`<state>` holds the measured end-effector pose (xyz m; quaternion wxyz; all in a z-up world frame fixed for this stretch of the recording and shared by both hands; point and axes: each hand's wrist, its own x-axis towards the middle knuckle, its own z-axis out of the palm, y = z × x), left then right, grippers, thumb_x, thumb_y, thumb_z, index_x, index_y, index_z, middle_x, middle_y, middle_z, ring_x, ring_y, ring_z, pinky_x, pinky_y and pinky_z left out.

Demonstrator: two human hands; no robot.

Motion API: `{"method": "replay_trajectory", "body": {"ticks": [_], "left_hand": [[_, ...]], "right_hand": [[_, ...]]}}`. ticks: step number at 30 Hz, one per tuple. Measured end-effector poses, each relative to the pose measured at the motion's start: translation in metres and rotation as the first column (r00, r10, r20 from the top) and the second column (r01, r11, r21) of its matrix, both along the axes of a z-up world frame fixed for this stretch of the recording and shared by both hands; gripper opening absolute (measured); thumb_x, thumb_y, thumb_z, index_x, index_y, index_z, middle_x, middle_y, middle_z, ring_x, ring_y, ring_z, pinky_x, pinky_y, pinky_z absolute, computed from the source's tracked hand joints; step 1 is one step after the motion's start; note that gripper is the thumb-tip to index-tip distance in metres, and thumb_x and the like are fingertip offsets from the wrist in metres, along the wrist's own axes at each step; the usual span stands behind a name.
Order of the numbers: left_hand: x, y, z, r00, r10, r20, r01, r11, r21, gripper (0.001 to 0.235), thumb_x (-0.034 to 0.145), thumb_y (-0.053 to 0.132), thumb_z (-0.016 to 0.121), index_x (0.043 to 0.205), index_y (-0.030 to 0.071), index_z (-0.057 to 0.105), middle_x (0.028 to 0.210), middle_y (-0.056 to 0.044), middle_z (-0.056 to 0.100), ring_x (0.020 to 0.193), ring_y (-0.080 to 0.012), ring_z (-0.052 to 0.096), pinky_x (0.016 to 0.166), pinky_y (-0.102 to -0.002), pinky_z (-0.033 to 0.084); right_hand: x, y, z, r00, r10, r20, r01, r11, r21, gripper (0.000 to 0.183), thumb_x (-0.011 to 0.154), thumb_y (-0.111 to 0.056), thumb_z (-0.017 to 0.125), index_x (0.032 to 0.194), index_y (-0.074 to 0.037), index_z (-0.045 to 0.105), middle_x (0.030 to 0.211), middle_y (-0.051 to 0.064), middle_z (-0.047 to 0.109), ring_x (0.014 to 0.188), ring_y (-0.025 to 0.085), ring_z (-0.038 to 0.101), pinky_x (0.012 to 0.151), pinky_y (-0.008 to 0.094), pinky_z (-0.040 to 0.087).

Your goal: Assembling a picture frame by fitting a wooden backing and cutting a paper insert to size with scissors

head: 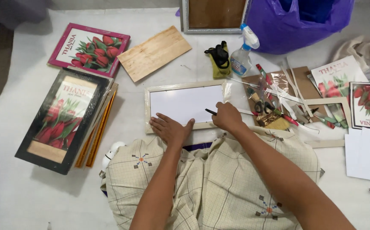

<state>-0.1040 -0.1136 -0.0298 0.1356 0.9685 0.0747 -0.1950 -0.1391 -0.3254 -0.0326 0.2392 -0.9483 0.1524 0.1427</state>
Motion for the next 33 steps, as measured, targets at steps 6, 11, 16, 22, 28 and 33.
{"method": "replay_trajectory", "body": {"ticks": [6, 11, 16, 22, 28, 33], "left_hand": [[0.0, 0.0, -0.007, 0.998, 0.002, 0.059, 0.001, 0.998, -0.056, 0.142, 0.074, 0.083, 0.066, 0.16, -0.01, 0.001, 0.162, -0.041, 0.009, 0.152, -0.0528, 0.009, 0.123, -0.056, 0.006], [0.004, -0.003, -0.013, 0.997, -0.016, 0.074, 0.016, 1.0, -0.002, 0.143, 0.072, 0.085, 0.065, 0.16, -0.009, 0.003, 0.16, -0.042, 0.013, 0.151, -0.053, 0.011, 0.123, -0.055, 0.007], [0.002, -0.003, -0.015, 0.994, -0.024, 0.11, 0.022, 1.0, 0.015, 0.141, 0.073, 0.083, 0.067, 0.159, -0.01, 0.006, 0.158, -0.043, 0.016, 0.15, -0.0539, 0.014, 0.123, -0.055, 0.01], [0.004, -0.003, -0.02, 0.996, -0.006, 0.093, 0.004, 1.0, 0.014, 0.143, 0.07, 0.083, 0.069, 0.16, -0.009, 0.006, 0.159, -0.042, 0.017, 0.15, -0.0529, 0.014, 0.123, -0.056, 0.008], [0.002, -0.004, -0.011, 0.993, -0.014, 0.118, 0.011, 1.0, 0.021, 0.137, 0.074, 0.076, 0.072, 0.159, -0.009, 0.008, 0.157, -0.043, 0.02, 0.149, -0.0528, 0.018, 0.123, -0.056, 0.011], [-0.005, -0.002, 0.007, 0.993, -0.009, 0.114, 0.016, 0.998, -0.056, 0.141, 0.07, 0.082, 0.071, 0.159, -0.01, 0.012, 0.158, -0.043, 0.019, 0.149, -0.0529, 0.019, 0.122, -0.056, 0.015]], "right_hand": [[0.003, 0.005, 0.015, 0.995, -0.007, -0.095, 0.01, 0.999, 0.03, 0.057, 0.089, -0.035, 0.067, 0.135, -0.002, 0.065, 0.112, 0.03, 0.071, 0.106, 0.046, 0.072, 0.084, 0.056, 0.06], [0.005, 0.008, 0.043, 0.993, 0.008, -0.12, 0.0, 0.998, 0.068, 0.057, 0.09, -0.031, 0.066, 0.137, 0.002, 0.062, 0.117, 0.032, 0.07, 0.111, 0.048, 0.07, 0.088, 0.057, 0.059], [0.006, 0.009, 0.044, 0.99, 0.009, -0.143, 0.004, 0.996, 0.092, 0.057, 0.091, -0.029, 0.065, 0.138, 0.003, 0.061, 0.119, 0.032, 0.069, 0.114, 0.048, 0.068, 0.089, 0.057, 0.058], [0.008, 0.007, 0.045, 0.989, -0.02, -0.145, 0.034, 0.995, 0.091, 0.058, 0.09, -0.029, 0.065, 0.138, 0.002, 0.062, 0.12, 0.032, 0.069, 0.114, 0.048, 0.068, 0.089, 0.057, 0.058], [0.009, 0.003, 0.044, 0.991, -0.033, -0.133, 0.046, 0.994, 0.095, 0.057, 0.089, -0.026, 0.066, 0.138, 0.002, 0.062, 0.122, 0.032, 0.069, 0.117, 0.049, 0.067, 0.093, 0.056, 0.057], [0.008, 0.001, 0.03, 0.991, -0.033, -0.128, 0.042, 0.997, 0.07, 0.061, 0.083, -0.023, 0.071, 0.138, 0.001, 0.062, 0.12, 0.032, 0.069, 0.115, 0.048, 0.068, 0.091, 0.057, 0.058]]}}
